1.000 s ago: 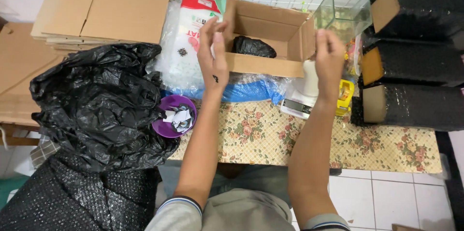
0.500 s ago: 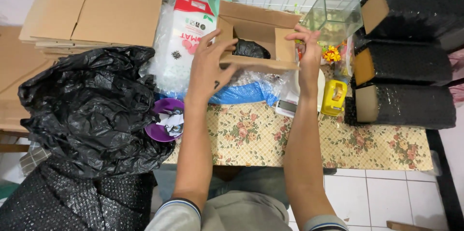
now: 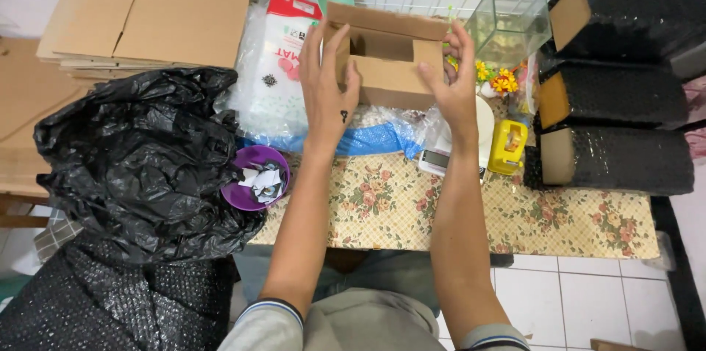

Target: Assembling a small cardboard box by folding flaps and placing a black object inside.

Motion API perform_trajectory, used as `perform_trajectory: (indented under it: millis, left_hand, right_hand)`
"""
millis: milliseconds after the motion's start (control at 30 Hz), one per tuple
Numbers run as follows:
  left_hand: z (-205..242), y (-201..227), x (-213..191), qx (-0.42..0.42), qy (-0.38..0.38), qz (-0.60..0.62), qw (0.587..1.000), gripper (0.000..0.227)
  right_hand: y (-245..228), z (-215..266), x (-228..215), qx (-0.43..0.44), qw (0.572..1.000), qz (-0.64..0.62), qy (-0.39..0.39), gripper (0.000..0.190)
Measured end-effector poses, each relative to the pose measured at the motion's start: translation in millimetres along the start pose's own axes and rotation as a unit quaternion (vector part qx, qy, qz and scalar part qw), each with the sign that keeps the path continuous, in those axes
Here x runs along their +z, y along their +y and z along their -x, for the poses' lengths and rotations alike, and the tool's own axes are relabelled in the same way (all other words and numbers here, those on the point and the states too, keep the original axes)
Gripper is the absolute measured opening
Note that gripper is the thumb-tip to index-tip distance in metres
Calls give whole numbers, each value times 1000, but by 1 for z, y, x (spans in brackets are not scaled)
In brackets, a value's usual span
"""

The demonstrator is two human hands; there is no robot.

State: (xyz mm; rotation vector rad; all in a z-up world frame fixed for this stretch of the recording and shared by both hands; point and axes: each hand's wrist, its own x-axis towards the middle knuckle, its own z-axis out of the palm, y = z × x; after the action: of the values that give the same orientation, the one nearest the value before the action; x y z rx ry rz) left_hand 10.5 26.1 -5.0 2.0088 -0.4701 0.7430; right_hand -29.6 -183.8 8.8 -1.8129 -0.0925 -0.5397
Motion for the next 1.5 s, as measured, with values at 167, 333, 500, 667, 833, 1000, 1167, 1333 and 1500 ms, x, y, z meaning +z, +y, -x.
perform_trajectory:
  millis: [167,333,500,667,833,1000,1167,1333,1500]
  left_hand:
    - [-1,2,9,46,-27,-121,991,88]
    - [-3,11,20,94,-138,-237,957,78]
    - [16,13,35,144,-60,-145,977,49]
    - [20,0,49,142,-49,-159,976,49]
    - [30,0,59,159,-22,-142,977,39]
    - [30,12,52,181,3,-50,982,32]
    - [38,37,59,199,-23,44,979,39]
    - [51,75,76,208,-87,159,961,35]
    - [68,103,116,138,-253,189,939,38]
  right_hand:
    - [-6,-2,8,-57,998,24,1,45]
    - [20,-9,4,-79,995,58,24,20]
    - [16,-8,9,-183,976,95,69,24]
    - [32,-14,12,-205,966,126,90,26]
    - [30,-10,7,-211,962,147,97,25]
    - [19,-3,-6,-262,935,139,196,17]
    - [0,30,-32,-241,933,162,212,13]
    - [10,72,-65,-182,930,218,235,8]
    - [32,124,-108,-39,930,244,272,10]
